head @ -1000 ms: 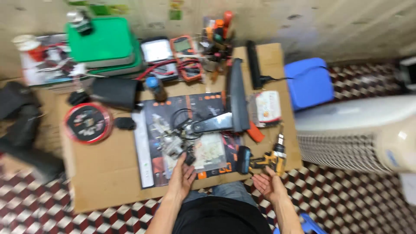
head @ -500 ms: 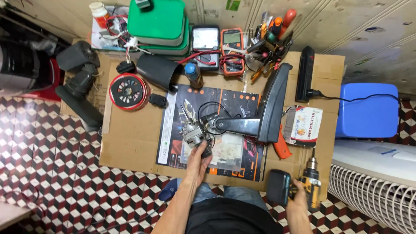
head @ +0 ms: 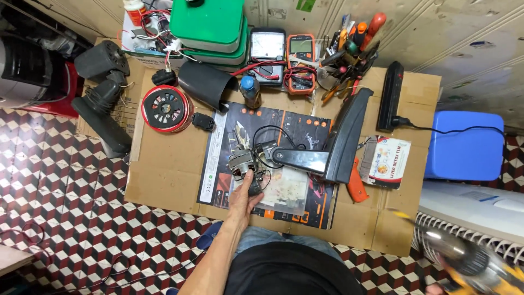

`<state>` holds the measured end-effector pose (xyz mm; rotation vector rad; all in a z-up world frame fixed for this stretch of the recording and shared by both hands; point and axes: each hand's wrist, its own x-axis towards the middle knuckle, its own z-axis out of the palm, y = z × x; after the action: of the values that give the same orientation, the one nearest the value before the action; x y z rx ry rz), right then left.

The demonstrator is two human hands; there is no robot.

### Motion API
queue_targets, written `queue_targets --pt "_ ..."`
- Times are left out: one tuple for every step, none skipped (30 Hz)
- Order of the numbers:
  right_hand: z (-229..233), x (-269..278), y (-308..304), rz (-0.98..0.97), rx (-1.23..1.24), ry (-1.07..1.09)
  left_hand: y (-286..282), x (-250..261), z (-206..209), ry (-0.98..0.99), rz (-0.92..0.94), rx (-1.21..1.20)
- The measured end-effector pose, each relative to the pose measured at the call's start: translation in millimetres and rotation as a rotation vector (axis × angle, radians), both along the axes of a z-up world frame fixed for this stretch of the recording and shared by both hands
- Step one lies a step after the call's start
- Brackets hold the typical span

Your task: The person disassembles a small electrical motor using a cordless drill to remove screws. They separate the motor housing and internal components, placing them on the workbench. The person then uses the drill to reassemble the motor parts.

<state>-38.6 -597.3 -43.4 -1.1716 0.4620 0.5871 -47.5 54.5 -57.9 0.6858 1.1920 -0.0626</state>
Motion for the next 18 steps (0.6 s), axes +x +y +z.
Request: queue_targets --pt "27 37 43 0.07 0.035 -0.032 -1 0 4 0.001 -0.001 0.0" --pt "56 60 100 0.144 0.076 -0.062 2 -3 10 0.006 -0.012 0.013" --pt "91 66 161 0.217 0.117 -0.093 4 -5 16 0.011 -0.023 0.026" --pt "112 96 214 0.22 0.12 -0.093 5 -8 15 0.011 -0.019 0.029" --pt "135 109 268 0.296 -0.094 -0.071 6 -10 13 -0.005 -0.015 0.024" --pt "162 110 321 0.376 -0.313 -0.047 4 -14 11 -0.019 -0.007 0.013" --pt "161 115 340 0.384 -0.314 -0.046 5 -17 6 -0.017 0.001 0.012" --pt "161 121 358 0.397 -0.366 0.015 3 -21 -1 -0.033 0.008 -0.001" --pt "160 126 377 0.409 -0.42 0.076 2 -25 -8 -0.05 0.016 -0.015" --pt "155 130 382 0.423 -0.428 0.077 -2 -28 -11 -0.048 0.029 -0.022" --pt "149 134 388 0.451 -0.426 0.08 -5 -31 -15 -0.081 0.044 -0.016" --pt "143 140 393 0.479 -0.424 0.079 -9 -32 -19 -0.118 0.058 -0.01" --pt "139 143 394 0.491 -0.432 0.077 -13 -32 -20 -0.12 0.071 -0.016" --pt "136 147 396 0.497 -0.48 0.141 -15 -33 -20 -0.148 0.103 -0.023" --pt "132 151 398 0.503 -0.528 0.205 -17 -34 -20 -0.176 0.135 -0.029" --pt "130 152 400 0.509 -0.534 0.205 -18 -34 -18 -0.176 0.142 -0.033" --pt "128 154 402 0.544 -0.569 0.213 -19 -34 -15 -0.165 0.142 -0.031" --pt "127 156 401 0.575 -0.606 0.223 -21 -32 -13 -0.154 0.137 -0.031"
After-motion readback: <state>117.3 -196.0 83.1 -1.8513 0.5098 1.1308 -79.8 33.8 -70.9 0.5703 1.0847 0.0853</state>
